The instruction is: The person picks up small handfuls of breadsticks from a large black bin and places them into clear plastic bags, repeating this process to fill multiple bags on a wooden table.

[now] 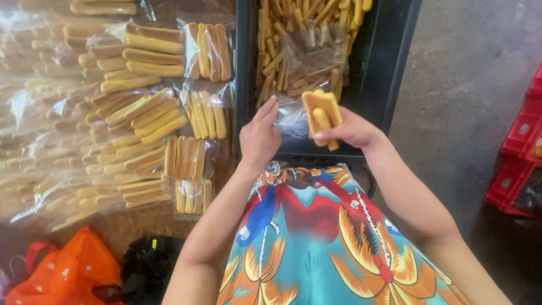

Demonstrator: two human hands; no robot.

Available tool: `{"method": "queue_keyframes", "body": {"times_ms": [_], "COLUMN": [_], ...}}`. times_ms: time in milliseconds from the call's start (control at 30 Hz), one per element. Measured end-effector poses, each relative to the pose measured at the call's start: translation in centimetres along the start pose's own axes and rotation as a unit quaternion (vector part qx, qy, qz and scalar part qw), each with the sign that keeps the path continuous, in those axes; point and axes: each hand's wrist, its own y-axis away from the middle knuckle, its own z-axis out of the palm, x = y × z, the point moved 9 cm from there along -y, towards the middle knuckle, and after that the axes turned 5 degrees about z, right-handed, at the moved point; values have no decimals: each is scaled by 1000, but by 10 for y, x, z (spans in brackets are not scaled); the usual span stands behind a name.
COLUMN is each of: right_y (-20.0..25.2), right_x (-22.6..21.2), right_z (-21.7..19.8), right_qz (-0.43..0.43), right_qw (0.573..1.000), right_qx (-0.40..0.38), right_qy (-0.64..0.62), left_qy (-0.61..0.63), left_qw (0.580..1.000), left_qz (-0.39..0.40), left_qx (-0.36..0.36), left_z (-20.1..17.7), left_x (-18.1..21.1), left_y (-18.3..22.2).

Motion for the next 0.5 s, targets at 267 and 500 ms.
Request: {"method": "queue_keyframes", "body": {"times_ms": [267,500], "right_y": [6,18], "right_x": [106,101], "right_z": [-30,-32], "right_qz": [69,39], "right_qw": [993,947], "right_qx": [81,106], "right_qy": [49,-300], "left_qy": [12,19], "left_qw": [968,924], "left_qz": [242,263], "left_qx": [-59,-278], "left_z": [42,87], "left_x": [80,76], "left_y": [-27,8]}}
